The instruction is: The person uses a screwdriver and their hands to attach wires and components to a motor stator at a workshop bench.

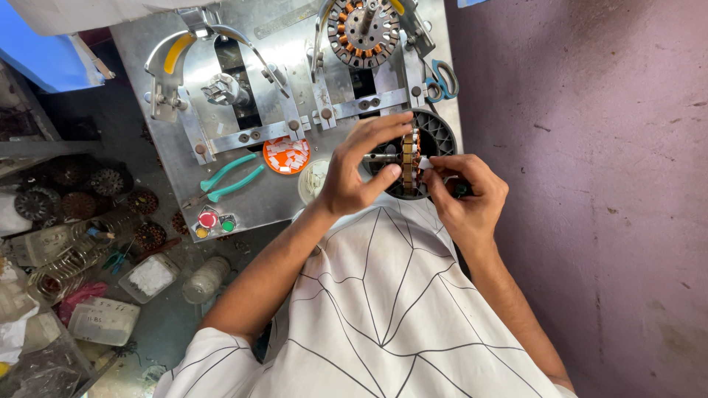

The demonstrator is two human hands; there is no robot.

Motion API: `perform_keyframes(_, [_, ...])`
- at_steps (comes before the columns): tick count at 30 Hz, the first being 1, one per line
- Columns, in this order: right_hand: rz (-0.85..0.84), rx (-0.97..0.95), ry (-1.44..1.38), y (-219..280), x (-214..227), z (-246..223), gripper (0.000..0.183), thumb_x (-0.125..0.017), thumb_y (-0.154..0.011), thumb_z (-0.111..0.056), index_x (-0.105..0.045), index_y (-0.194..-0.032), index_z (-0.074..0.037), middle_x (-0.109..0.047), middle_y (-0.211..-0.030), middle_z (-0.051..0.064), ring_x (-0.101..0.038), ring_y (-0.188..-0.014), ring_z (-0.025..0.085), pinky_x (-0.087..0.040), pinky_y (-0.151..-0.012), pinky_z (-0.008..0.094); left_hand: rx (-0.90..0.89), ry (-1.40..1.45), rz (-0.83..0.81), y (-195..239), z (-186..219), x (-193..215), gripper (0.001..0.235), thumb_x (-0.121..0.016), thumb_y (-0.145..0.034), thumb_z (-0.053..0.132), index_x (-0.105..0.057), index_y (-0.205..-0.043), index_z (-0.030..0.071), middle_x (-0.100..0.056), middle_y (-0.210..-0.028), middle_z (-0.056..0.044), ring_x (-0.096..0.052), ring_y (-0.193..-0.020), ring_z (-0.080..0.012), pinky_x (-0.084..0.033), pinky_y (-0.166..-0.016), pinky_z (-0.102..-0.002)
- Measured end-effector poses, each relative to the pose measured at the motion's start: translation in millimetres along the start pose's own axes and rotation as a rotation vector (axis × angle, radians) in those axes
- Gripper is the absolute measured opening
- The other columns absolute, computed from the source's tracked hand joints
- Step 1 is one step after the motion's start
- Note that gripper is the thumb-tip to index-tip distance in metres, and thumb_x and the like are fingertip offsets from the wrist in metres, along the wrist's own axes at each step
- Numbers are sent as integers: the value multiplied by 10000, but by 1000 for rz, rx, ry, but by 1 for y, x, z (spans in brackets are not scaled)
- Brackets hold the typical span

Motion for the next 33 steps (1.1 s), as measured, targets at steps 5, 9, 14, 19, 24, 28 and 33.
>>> perform_keyframes(5, [37,129,132,5,-3,-12,166,-785,-878,83,-734,-1019,12,-726,-951,91,-716,-791,127,-570,-658,227,46,313,-225,-12,-31,-10,544,-689,-849,-43,-639,-1373,93,-545,-1550,-88,-447,-1525,-294,-343,-1309,-434])
perform_keyframes(9, [40,196,161,6,-4,-17,168,-784,-880,86,-728,-1014,2,-721,-947,90,-719,-793,131,-582,-660,237,58,301,-282,-12,-41,-14,490,-793,-864,-44,-683,-1312,121,-625,-1474,-53,-499,-1507,-277,-391,-1306,-419])
perform_keyframes(14, [32,258,214,9,-7,-17,182,-802,-879,71,-725,-1019,-17,-714,-954,83,-720,-786,132,-588,-632,235,60,281,-246,-10,-43,-14,501,-800,-815,-71,-703,-1268,120,-646,-1438,-36,-522,-1481,-267,-408,-1302,-426])
perform_keyframes(19, [46,325,302,10,-11,-19,196,-812,-845,69,-739,-1000,-26,-721,-926,78,-694,-716,131,-537,-566,252,45,273,-243,-11,-43,-13,501,-802,-812,-73,-700,-1265,115,-651,-1430,-35,-533,-1474,-268,-421,-1289,-424])
perform_keyframes(24, [81,310,283,9,-5,-18,177,-826,-857,68,-738,-982,-21,-716,-922,79,-652,-668,115,-505,-541,251,42,284,-234,-11,-43,-13,499,-813,-809,-62,-702,-1263,114,-653,-1423,-35,-534,-1467,-273,-425,-1284,-420])
perform_keyframes(28, [58,247,250,11,-5,-13,179,-823,-843,73,-735,-969,-18,-713,-908,78,-641,-655,110,-479,-530,248,45,277,-230,-9,-43,-12,499,-798,-811,-71,-700,-1266,110,-653,-1428,-36,-530,-1478,-273,-426,-1287,-416])
perform_keyframes(33, [67,308,279,13,-10,-14,190,-824,-869,67,-725,-1002,-27,-718,-947,79,-697,-750,128,-541,-602,247,36,288,-230,-11,-42,-12,494,-815,-818,-59,-700,-1265,116,-650,-1426,-27,-527,-1476,-266,-438,-1280,-411])
Point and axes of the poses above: each hand's wrist, its own y-axis away from the middle knuckle, its own x-axis out of the back of the hand, z = x × y, the point moved 8 cm from there along -y, towards the middle knuckle
